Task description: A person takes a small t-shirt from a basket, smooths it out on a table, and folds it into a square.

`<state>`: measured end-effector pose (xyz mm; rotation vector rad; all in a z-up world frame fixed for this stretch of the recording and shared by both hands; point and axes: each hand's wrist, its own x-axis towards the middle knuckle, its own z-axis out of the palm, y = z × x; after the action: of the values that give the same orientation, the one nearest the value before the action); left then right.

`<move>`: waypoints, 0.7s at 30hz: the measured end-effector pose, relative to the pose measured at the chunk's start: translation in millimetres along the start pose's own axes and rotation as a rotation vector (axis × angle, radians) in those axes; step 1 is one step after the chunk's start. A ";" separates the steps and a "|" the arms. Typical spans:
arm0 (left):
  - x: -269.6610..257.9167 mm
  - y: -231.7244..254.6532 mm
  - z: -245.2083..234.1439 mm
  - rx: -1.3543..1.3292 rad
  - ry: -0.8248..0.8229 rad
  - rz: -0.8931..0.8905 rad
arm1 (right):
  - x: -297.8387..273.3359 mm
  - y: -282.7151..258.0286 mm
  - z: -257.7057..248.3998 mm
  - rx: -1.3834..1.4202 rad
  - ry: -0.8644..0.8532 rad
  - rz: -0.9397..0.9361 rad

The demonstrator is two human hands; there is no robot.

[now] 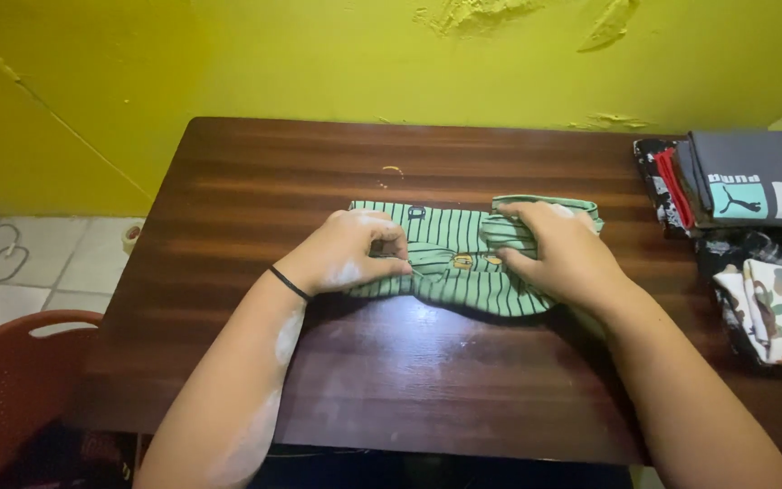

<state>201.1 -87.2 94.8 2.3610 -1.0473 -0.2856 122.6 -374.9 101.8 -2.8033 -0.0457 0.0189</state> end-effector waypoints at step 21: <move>-2.3 -6.7 -2.7 0.175 0.412 0.066 | -6.0 18.6 3.5 -0.206 0.366 -0.288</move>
<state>204.8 -80.7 93.3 2.3875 -0.9741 0.3185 117.0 -391.5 92.4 -2.9254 -0.3804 -0.5961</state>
